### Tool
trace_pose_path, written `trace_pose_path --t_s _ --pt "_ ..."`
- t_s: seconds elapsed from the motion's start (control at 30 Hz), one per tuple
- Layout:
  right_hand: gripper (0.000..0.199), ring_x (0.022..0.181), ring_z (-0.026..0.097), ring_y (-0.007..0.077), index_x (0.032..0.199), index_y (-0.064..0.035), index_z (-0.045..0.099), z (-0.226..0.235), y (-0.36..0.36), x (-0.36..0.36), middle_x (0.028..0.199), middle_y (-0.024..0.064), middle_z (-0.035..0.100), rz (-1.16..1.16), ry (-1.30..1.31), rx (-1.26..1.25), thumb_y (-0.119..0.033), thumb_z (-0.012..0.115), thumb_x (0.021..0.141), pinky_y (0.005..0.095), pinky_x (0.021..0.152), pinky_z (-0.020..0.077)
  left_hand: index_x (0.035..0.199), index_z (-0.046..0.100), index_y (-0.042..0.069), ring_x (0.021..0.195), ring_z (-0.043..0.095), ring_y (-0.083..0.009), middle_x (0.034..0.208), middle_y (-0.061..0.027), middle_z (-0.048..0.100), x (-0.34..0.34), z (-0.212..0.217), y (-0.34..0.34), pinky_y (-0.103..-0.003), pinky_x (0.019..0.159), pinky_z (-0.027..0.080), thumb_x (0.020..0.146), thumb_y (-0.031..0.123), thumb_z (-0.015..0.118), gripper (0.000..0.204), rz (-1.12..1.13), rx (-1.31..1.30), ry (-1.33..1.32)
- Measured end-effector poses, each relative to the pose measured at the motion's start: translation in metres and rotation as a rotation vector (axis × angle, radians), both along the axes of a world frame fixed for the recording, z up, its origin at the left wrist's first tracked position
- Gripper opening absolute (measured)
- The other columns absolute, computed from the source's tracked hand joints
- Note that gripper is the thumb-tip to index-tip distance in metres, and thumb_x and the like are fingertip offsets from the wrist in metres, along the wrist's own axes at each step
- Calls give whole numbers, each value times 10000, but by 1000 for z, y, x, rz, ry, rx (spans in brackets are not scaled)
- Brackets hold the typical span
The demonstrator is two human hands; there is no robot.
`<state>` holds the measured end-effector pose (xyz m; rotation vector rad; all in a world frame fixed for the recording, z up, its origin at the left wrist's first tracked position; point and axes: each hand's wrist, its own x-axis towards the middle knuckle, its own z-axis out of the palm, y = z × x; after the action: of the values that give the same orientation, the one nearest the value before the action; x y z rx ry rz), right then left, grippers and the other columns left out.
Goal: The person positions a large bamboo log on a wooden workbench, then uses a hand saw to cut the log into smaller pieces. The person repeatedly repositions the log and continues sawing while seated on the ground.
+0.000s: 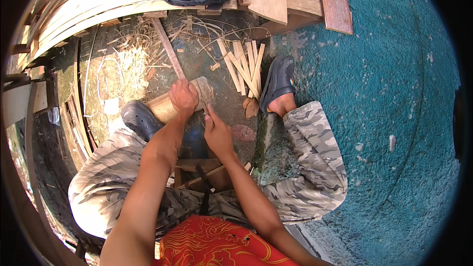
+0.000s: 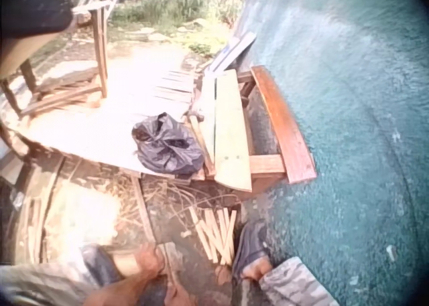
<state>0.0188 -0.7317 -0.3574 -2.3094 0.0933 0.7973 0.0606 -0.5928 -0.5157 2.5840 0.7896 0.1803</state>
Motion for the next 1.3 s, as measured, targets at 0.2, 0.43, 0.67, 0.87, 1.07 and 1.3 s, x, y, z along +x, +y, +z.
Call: trace_pose_path --t_s 0.2,0.43,0.67,0.87,1.07,1.3 --pt "462 783 704 391 1485 -151 525 113 -47 -66 885 269 680 61 31 -70 -188 559 1026 414 631 548 868 632 104 920 549 -302 900 -92 565 -6 -2 -5 -451 810 398 863 182 599 85 14 -22 -21" --pt "400 774 646 504 1412 -99 588 -1 30 26 796 289 667 94 -158 -4 -212 536 1032 474 680 520 881 642 108 938 551 -293 913 -88 575 3 7 2 -444 845 403 844 183 626 85 3 -32 8" --pt "445 632 660 443 1478 -169 536 57 -34 -47 781 289 663 53 -95 9 -210 525 1036 469 575 511 896 630 104 971 553 -290 940 -86 583 -9 5 -11 -438 871 397 835 176 628 94 38 -59 50" --pt "437 845 712 429 1481 -124 524 97 -27 -50 1067 272 706 104 -7 -81 -197 507 1051 405 652 557 912 635 105 983 550 -283 964 -84 589 -7 2 -7 -441 872 398 831 174 629 107 18 -26 -8" --pt "409 834 663 498 1411 -101 587 -6 29 27 864 287 683 118 -42 -131 -240 531 1030 483 714 530 923 636 104 1006 556 -280 968 -86 594 1 13 0 -436 903 397 834 178 620 117 31 -48 27" --pt "441 667 684 431 1484 -145 532 114 -45 -72 843 281 685 123 -94 -74 -186 520 1045 421 577 518 957 623 90 1008 554 -297 977 -88 597 -13 -7 -12 -444 930 384 834 145 591 138 42 -60 -98"
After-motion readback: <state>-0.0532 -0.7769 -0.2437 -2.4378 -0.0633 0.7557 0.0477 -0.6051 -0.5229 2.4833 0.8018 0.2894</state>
